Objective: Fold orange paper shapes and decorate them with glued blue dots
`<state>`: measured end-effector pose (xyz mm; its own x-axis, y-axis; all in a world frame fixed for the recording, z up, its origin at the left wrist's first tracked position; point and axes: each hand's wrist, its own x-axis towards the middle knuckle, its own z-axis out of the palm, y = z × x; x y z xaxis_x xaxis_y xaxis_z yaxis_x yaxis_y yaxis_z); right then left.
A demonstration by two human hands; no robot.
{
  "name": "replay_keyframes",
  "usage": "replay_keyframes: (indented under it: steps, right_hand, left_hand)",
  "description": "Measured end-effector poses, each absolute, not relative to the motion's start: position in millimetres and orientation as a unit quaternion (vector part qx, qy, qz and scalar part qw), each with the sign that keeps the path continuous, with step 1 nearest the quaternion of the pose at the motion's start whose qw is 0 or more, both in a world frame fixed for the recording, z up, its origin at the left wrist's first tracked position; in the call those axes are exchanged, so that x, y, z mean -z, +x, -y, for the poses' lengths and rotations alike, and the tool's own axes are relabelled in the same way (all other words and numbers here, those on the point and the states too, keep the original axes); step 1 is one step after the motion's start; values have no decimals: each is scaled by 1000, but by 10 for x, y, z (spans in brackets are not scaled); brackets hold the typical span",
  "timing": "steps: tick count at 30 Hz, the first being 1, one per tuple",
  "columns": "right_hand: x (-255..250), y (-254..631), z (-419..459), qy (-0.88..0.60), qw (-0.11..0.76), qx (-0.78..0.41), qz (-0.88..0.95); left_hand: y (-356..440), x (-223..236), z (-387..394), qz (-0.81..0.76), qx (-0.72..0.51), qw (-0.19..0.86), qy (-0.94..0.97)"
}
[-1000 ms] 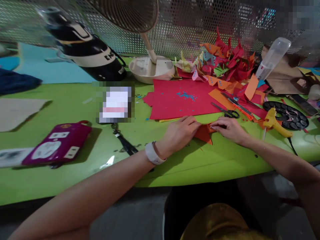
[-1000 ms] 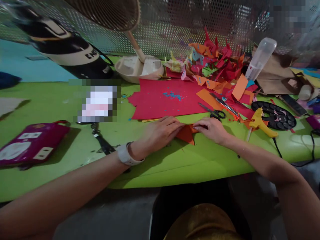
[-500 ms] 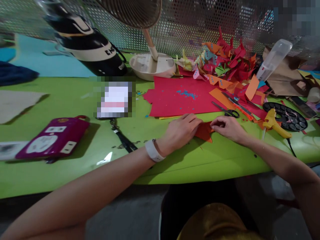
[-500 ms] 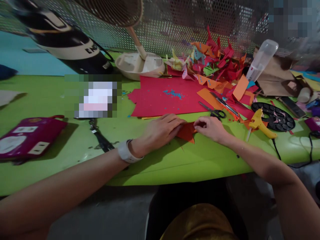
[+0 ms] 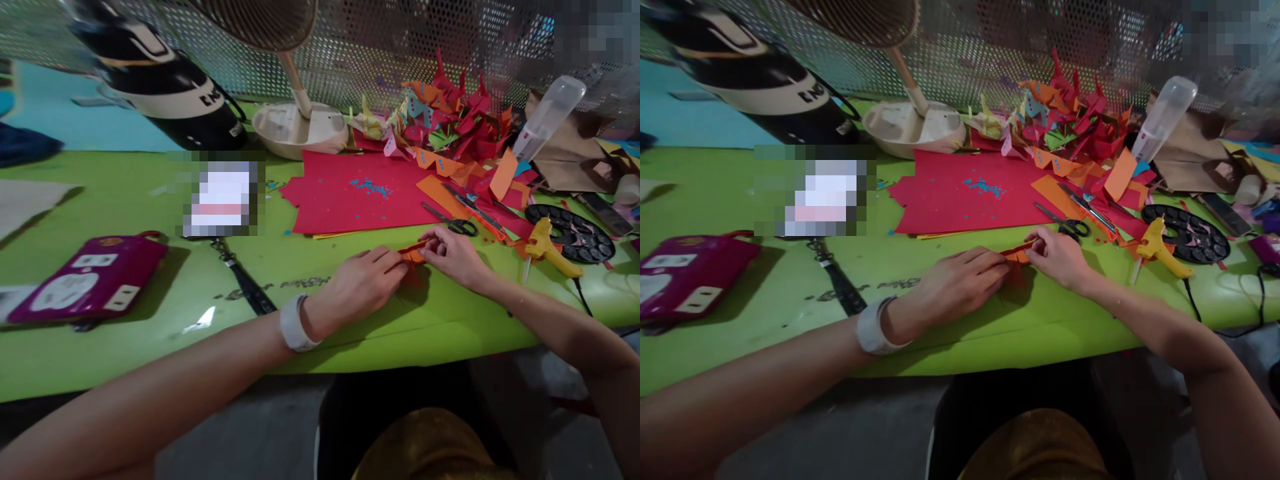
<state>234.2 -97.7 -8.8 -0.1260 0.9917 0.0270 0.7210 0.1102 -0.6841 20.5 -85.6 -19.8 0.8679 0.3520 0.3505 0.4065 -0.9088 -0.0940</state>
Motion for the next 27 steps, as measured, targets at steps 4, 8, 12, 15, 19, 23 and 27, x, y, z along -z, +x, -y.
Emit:
replay_keyframes:
  steps: [4, 8, 12, 15, 19, 23, 27]
  right_hand:
    - [85, 2342, 973, -605, 246, -261, 711]
    - [96, 2350, 964, -602, 248, -260, 713]
    - [102, 2351, 960, -602, 253, -257, 713]
    - [115, 2357, 952, -593, 252, -253, 722]
    - [131, 2367, 943, -581, 249, -246, 734]
    - [133, 2367, 943, -580, 248, -241, 738]
    - [134, 2364, 940, -583, 242, -237, 738]
  left_hand:
    - [209, 199, 852, 202, 164, 78, -963]
    - [222, 195, 855, 204, 168, 75, -962]
    - [220, 190, 863, 206, 166, 74, -961]
    - [219, 191, 872, 213, 167, 70, -960]
    - [223, 204, 881, 226, 172, 60, -957]
    - [225, 215, 882, 226, 164, 45, -959]
    - [224, 204, 884, 222, 167, 41, -960]
